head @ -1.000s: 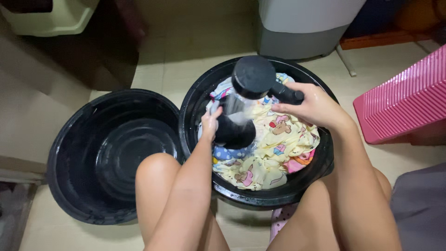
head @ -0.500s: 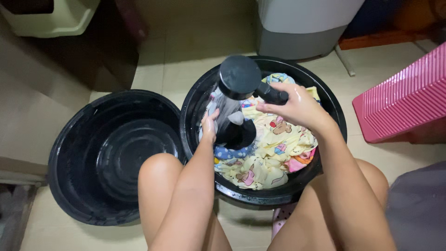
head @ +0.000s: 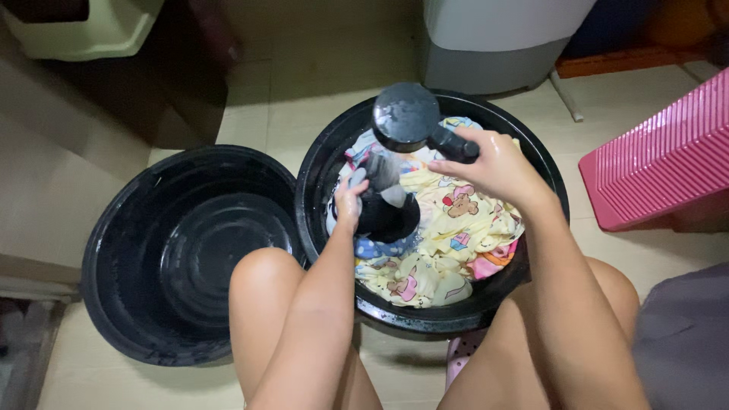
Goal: The person sits on the floor and washes clothes by hand in two black basins. They transfer items between basins, rinse them with a handheld shower head, and wring out excess water.
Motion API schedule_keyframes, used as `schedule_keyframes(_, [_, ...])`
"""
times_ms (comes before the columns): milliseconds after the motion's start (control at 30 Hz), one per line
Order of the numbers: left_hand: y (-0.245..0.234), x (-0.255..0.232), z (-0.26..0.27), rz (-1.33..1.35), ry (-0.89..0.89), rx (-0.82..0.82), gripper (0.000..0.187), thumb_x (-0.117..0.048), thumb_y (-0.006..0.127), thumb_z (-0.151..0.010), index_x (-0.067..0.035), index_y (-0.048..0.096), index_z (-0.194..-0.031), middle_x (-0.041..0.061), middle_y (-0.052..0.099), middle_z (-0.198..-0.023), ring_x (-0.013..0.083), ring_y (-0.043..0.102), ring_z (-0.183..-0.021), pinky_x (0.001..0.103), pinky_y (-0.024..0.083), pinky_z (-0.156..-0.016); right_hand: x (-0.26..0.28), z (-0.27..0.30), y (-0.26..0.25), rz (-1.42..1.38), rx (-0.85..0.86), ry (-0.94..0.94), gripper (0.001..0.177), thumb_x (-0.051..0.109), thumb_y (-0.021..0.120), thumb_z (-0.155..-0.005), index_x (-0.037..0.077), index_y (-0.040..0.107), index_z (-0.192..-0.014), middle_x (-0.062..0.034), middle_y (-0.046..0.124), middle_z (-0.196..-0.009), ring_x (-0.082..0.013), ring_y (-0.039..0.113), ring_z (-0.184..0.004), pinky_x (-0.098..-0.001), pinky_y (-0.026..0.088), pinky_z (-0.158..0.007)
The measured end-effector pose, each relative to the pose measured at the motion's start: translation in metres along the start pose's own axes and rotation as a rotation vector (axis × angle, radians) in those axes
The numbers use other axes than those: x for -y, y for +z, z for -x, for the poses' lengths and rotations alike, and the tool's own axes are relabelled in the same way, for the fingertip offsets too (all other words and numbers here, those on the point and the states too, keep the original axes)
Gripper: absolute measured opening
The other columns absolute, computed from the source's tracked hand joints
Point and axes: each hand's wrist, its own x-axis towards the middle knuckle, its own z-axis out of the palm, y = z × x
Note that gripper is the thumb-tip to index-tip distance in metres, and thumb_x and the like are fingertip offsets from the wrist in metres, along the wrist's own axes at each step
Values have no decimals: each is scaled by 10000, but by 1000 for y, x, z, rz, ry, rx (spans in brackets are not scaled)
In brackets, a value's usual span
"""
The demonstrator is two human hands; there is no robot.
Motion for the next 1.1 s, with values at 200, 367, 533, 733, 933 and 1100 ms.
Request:
schedule_keyframes(200, [29,-28,54,-789,387,153,730,-304,825,-751,-145,578,-1419,163,564,-1463,371,500,-1357,445,344,-1136,-12,1,-13,93,-67,-8,473,447,847,-767,99,763,-1078,-66,683,-704,-163,615,-595,-339,500,-597])
schedule_keyframes(367, [58,-56,103,-1234,575,218,829,-425,819,-769,-223,486,-1501,148,405,-1592,508,334,-1442,683,226,-1147,-9,5,-16,88,-65,76,473,462,852,-777,67,750,-1015,-103,659,-682,-189,582,-589,-362,486,-588])
schedule_keyframes(533, [85,-66,136,-1504,505,337,828,-488,740,-799,-222,450,-1527,152,295,-1633,495,219,-1486,726,127,-1164,-8,6,-15,34,-79,13,453,451,842,-789,61,738,-995,-72,646,-686,-163,562,-599,-342,472,-581])
schedule_keyframes(733, [87,-25,142,-1438,597,343,761,-559,661,-831,-159,463,-1448,219,315,-1568,546,233,-1440,741,106,-1095,-8,9,-16,3,-95,-103,439,417,851,-800,53,738,-1017,-38,646,-705,-136,565,-620,-311,476,-594])
schedule_keyframes(933, [65,10,58,-1123,194,-222,353,-452,551,-992,-221,745,-1176,69,757,-1223,277,700,-1098,452,490,-942,6,12,-2,-144,-19,-137,468,398,852,-802,91,753,-1140,22,608,-691,-85,546,-597,-280,458,-520])
schedule_keyframes(1100, [7,20,9,-908,-169,-474,690,-539,745,-841,-3,646,-1264,261,632,-1261,414,578,-1146,493,459,-964,20,18,1,-286,207,-5,411,389,828,-793,126,746,-1098,18,508,-579,-93,458,-424,-280,373,-372])
